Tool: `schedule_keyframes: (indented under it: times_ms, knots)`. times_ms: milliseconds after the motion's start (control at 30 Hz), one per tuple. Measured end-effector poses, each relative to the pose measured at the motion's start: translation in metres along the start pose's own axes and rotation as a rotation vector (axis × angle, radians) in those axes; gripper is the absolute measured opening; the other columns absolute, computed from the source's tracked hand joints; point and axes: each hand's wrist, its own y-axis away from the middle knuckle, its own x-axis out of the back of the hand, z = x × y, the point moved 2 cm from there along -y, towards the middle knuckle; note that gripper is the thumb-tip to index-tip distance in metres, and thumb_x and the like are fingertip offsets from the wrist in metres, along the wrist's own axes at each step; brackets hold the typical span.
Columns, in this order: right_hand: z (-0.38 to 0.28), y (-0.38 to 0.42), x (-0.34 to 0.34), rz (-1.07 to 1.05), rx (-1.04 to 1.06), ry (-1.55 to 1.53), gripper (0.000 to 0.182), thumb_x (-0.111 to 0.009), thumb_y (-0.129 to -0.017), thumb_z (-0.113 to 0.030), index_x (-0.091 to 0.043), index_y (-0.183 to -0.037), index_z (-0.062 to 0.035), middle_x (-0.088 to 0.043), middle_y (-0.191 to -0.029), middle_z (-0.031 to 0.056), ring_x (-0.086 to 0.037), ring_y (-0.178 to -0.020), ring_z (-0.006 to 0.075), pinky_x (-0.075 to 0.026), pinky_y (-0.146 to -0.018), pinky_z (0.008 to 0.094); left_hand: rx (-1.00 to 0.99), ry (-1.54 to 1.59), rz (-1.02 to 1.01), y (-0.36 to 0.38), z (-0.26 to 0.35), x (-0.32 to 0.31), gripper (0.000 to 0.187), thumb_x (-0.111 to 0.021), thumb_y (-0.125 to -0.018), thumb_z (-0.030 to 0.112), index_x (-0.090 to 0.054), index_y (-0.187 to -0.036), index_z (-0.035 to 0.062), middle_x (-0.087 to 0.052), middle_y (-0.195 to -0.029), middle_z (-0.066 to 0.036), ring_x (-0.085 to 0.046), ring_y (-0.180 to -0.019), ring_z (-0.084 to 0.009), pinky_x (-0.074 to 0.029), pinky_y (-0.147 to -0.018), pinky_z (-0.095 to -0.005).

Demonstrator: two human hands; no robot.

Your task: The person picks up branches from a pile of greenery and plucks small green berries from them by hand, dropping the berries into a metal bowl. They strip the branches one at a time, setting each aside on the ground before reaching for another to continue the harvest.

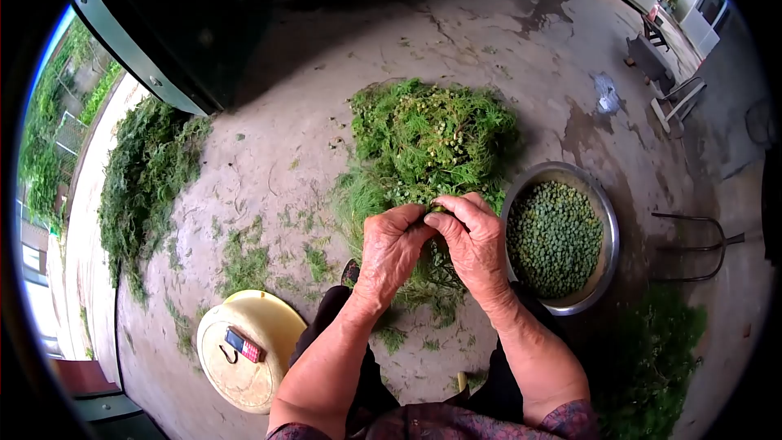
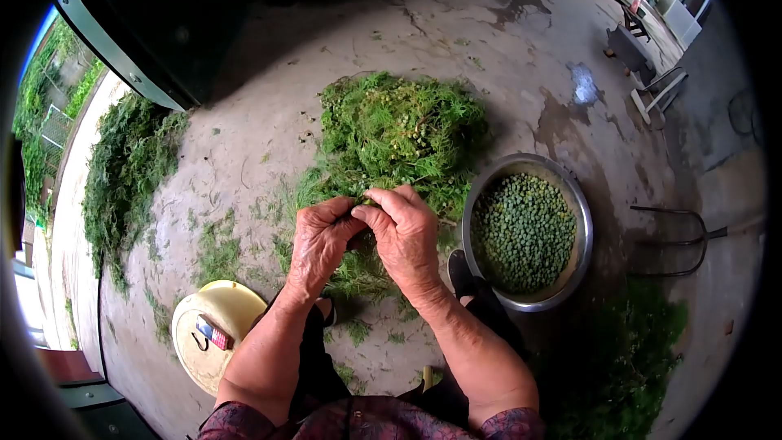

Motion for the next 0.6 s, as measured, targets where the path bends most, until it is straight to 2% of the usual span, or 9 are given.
schedule_keyframes:
  times_ms: [33, 133, 233, 267, 400, 500, 533, 567, 600]
  knots:
    - [0.000, 0.001, -0.001, 0.008, -0.009, -0.010, 0.022, -0.069, -0.077, -0.012, -0.062, -0.095, -0.0007, -0.056, -0.073, 0.0059, -0.054, -0.062, 0.0165, -0.044, -0.057, 0.0270, 0.021, 0.028, 0.001, 0.001, 0.002, 0.000, 0.015, -0.061, -0.082, 0.011, -0.058, -0.075, -0.0016, -0.049, -0.058, -0.001, -0.041, -0.057, -0.0063, -0.037, -0.050, -0.0246]
    - [0.010, 0.005, -0.005, -0.015, -0.252, -0.329, 0.019, -0.066, -0.081, -0.012, -0.062, -0.094, 0.0004, -0.056, -0.071, 0.0033, -0.052, -0.059, 0.0127, -0.043, -0.052, 0.0243, 0.103, 0.121, 0.008, 0.001, 0.006, 0.001, 0.017, -0.062, -0.081, 0.012, -0.056, -0.072, -0.0003, -0.051, -0.061, 0.002, -0.044, -0.058, -0.0058, -0.037, -0.052, -0.0231]
    - [0.006, -0.001, 0.004, -0.089, -0.609, -0.876, 0.017, -0.062, -0.084, -0.014, -0.061, -0.094, 0.0001, -0.055, -0.071, 0.0003, -0.051, -0.056, 0.0083, -0.040, -0.047, 0.0210, 0.191, 0.260, 0.036, 0.001, 0.007, 0.003, 0.016, -0.062, -0.081, 0.013, -0.057, -0.072, 0.0007, -0.053, -0.062, 0.001, -0.046, -0.056, -0.0074, -0.039, -0.052, -0.0233]
    - [0.008, -0.004, 0.005, -0.071, -0.561, -0.937, 0.016, -0.060, -0.086, -0.014, -0.060, -0.096, -0.0018, -0.054, -0.072, -0.0004, -0.050, -0.054, 0.0065, -0.037, -0.043, 0.0195, 0.195, 0.326, 0.052, 0.001, 0.006, 0.002, 0.016, -0.062, -0.081, 0.013, -0.057, -0.072, 0.0011, -0.053, -0.061, 0.001, -0.047, -0.056, -0.0079, -0.039, -0.052, -0.0233]
    - [-0.011, -0.015, 0.017, -0.001, -0.594, -1.145, 0.013, -0.059, -0.086, -0.009, -0.052, -0.094, -0.0031, -0.056, -0.074, 0.0021, -0.053, -0.064, 0.0084, -0.040, -0.053, 0.0183, 0.216, 0.518, 0.056, -0.001, -0.003, 0.002, 0.013, -0.060, -0.083, 0.013, -0.056, -0.075, 0.0032, -0.053, -0.064, 0.000, -0.048, -0.057, -0.0092, -0.040, -0.054, -0.0235]
    - [0.001, -0.006, 0.020, -0.048, -0.565, -1.051, 0.012, -0.061, -0.084, -0.008, -0.053, -0.091, -0.0031, -0.055, -0.073, 0.0017, -0.051, -0.061, 0.0079, -0.039, -0.052, 0.0179, 0.217, 0.600, 0.084, -0.002, -0.006, 0.002, 0.010, -0.059, -0.084, 0.011, -0.055, -0.078, 0.0037, -0.054, -0.066, 0.001, -0.049, -0.058, -0.0095, -0.041, -0.056, -0.0238]
    - [0.005, -0.003, 0.018, -0.089, -0.553, -0.920, 0.012, -0.064, -0.082, -0.008, -0.054, -0.087, -0.0033, -0.054, -0.070, -0.0002, -0.048, -0.059, 0.0063, -0.038, -0.052, 0.0171, 0.206, 0.606, 0.094, -0.003, -0.006, 0.002, 0.010, -0.059, -0.084, 0.011, -0.055, -0.079, 0.0035, -0.054, -0.066, 0.000, -0.049, -0.058, -0.0095, -0.041, -0.056, -0.0237]
    - [0.006, 0.001, 0.015, -0.129, -0.560, -0.715, 0.015, -0.066, -0.080, -0.010, -0.055, -0.088, -0.0044, -0.051, -0.070, -0.0017, -0.046, -0.057, 0.0043, -0.035, -0.046, 0.0166, 0.198, 0.612, 0.102, -0.003, -0.006, 0.000, 0.010, -0.059, -0.084, 0.011, -0.054, -0.079, 0.0033, -0.054, -0.067, 0.000, -0.049, -0.058, -0.0094, -0.041, -0.056, -0.0236]
    - [0.004, 0.002, 0.011, -0.123, -0.545, -0.674, 0.017, -0.067, -0.080, -0.009, -0.055, -0.090, -0.0041, -0.051, -0.070, -0.0025, -0.046, -0.058, 0.0037, -0.036, -0.047, 0.0163, 0.192, 0.609, 0.078, -0.002, -0.006, -0.002, 0.009, -0.059, -0.084, 0.010, -0.054, -0.079, 0.0032, -0.054, -0.067, 0.000, -0.049, -0.058, -0.0093, -0.041, -0.056, -0.0234]
